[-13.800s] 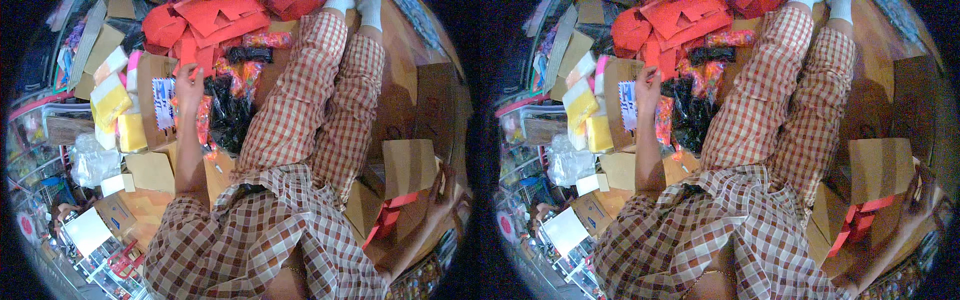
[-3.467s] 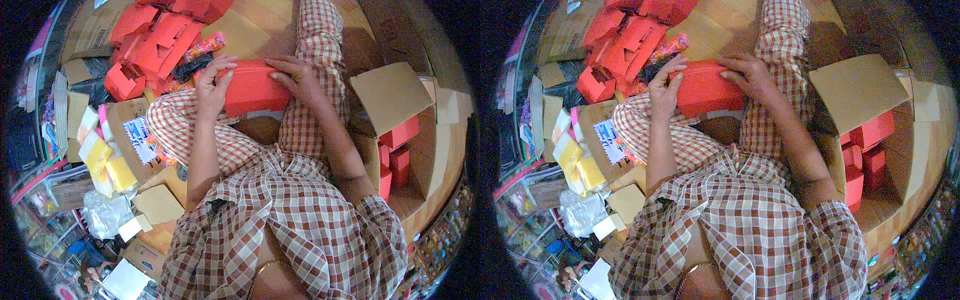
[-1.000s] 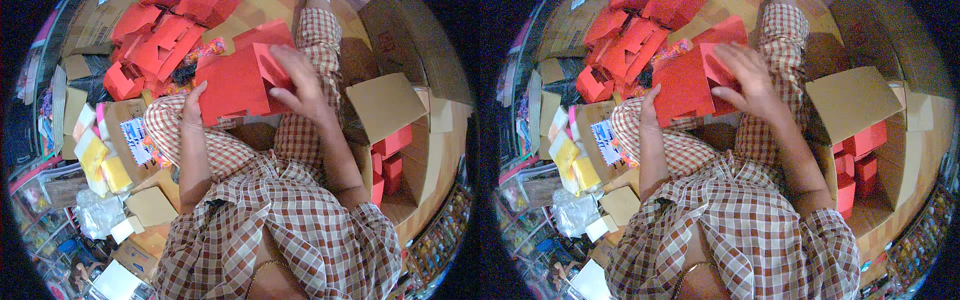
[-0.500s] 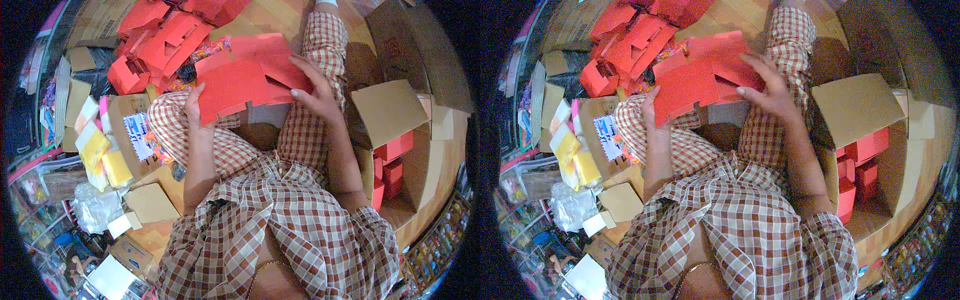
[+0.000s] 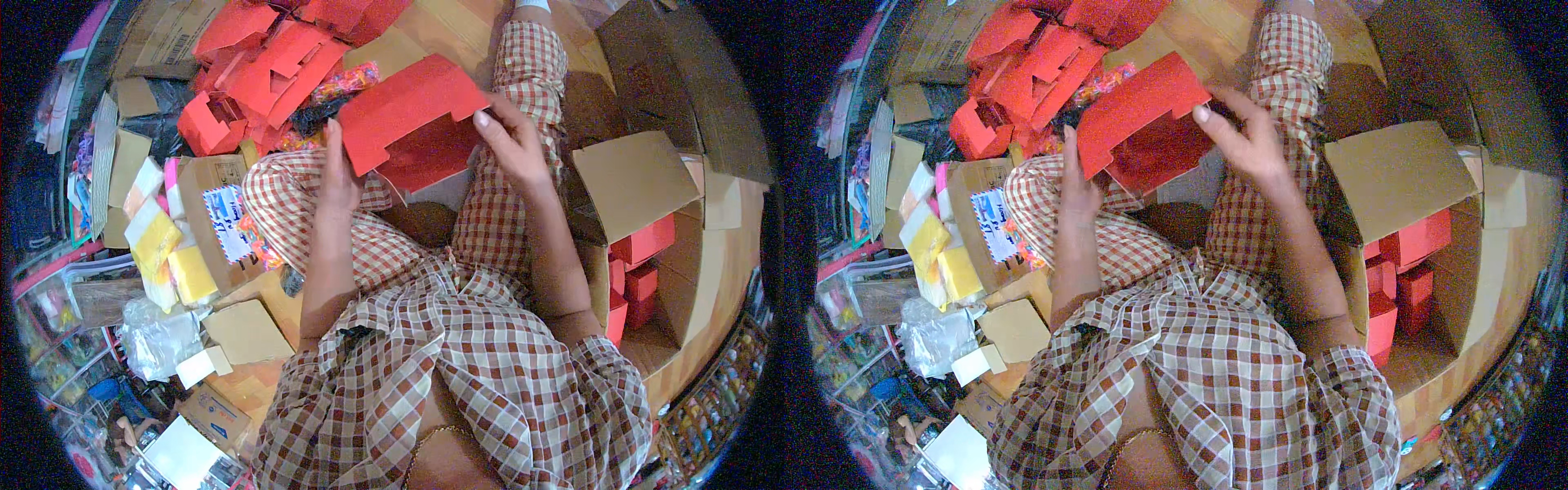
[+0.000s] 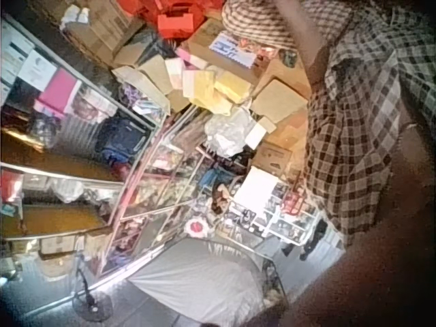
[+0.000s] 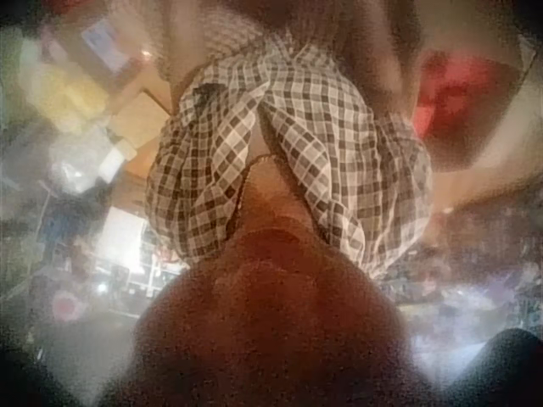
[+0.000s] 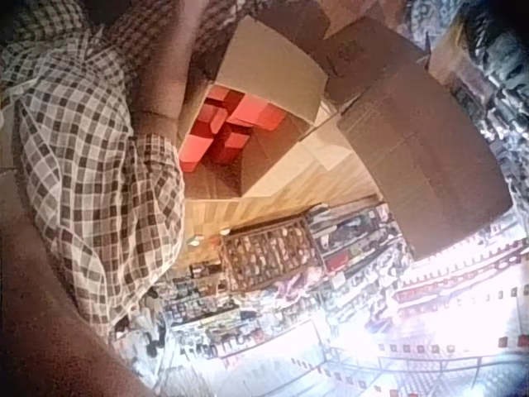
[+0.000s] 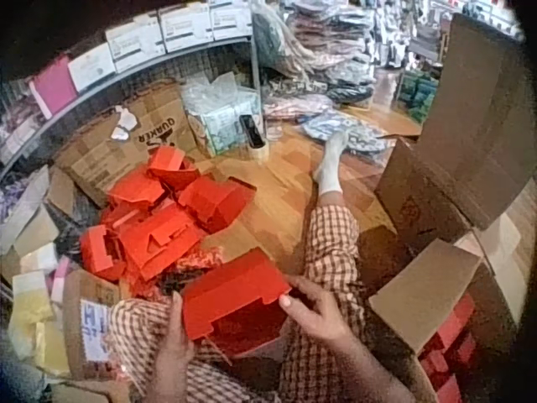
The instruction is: The recorder is assembling small red cardboard boxes and placing items inside them.
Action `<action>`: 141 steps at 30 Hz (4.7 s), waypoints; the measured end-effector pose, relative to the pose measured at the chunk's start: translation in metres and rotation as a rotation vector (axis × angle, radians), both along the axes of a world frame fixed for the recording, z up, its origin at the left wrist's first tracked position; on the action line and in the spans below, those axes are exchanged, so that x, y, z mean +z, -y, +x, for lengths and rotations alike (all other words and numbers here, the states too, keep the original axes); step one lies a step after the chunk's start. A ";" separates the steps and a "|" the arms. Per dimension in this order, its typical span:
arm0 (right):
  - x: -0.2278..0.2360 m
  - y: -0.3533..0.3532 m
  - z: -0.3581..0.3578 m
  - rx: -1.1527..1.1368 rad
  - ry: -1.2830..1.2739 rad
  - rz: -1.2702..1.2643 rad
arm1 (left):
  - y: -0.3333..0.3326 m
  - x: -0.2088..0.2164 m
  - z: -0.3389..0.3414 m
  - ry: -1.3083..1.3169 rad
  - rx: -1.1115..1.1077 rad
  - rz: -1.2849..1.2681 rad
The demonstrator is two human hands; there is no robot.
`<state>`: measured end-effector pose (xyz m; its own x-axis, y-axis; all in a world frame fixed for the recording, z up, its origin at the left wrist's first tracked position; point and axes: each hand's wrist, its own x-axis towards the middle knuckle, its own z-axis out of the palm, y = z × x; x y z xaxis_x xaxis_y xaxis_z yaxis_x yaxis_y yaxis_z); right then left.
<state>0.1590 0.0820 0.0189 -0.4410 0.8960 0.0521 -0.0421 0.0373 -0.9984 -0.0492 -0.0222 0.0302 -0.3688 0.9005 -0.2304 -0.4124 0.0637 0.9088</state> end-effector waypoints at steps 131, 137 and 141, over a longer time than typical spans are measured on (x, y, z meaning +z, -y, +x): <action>-0.020 0.027 -0.028 0.056 0.219 0.773 | -0.036 0.031 -0.034 -0.609 -0.100 -0.219; -0.034 0.030 -0.029 0.062 0.180 0.485 | -0.035 0.015 -0.033 -0.864 -0.522 -0.165; -0.040 0.029 -0.027 0.084 0.238 0.423 | -0.023 -0.001 -0.037 -0.921 -0.541 -0.143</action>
<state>0.1325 0.0534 -0.0216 -0.5545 0.7790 0.2925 0.1654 0.4477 -0.8788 -0.0864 0.0009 0.0297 -0.0157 0.9828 -0.1838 0.5414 0.1629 0.8248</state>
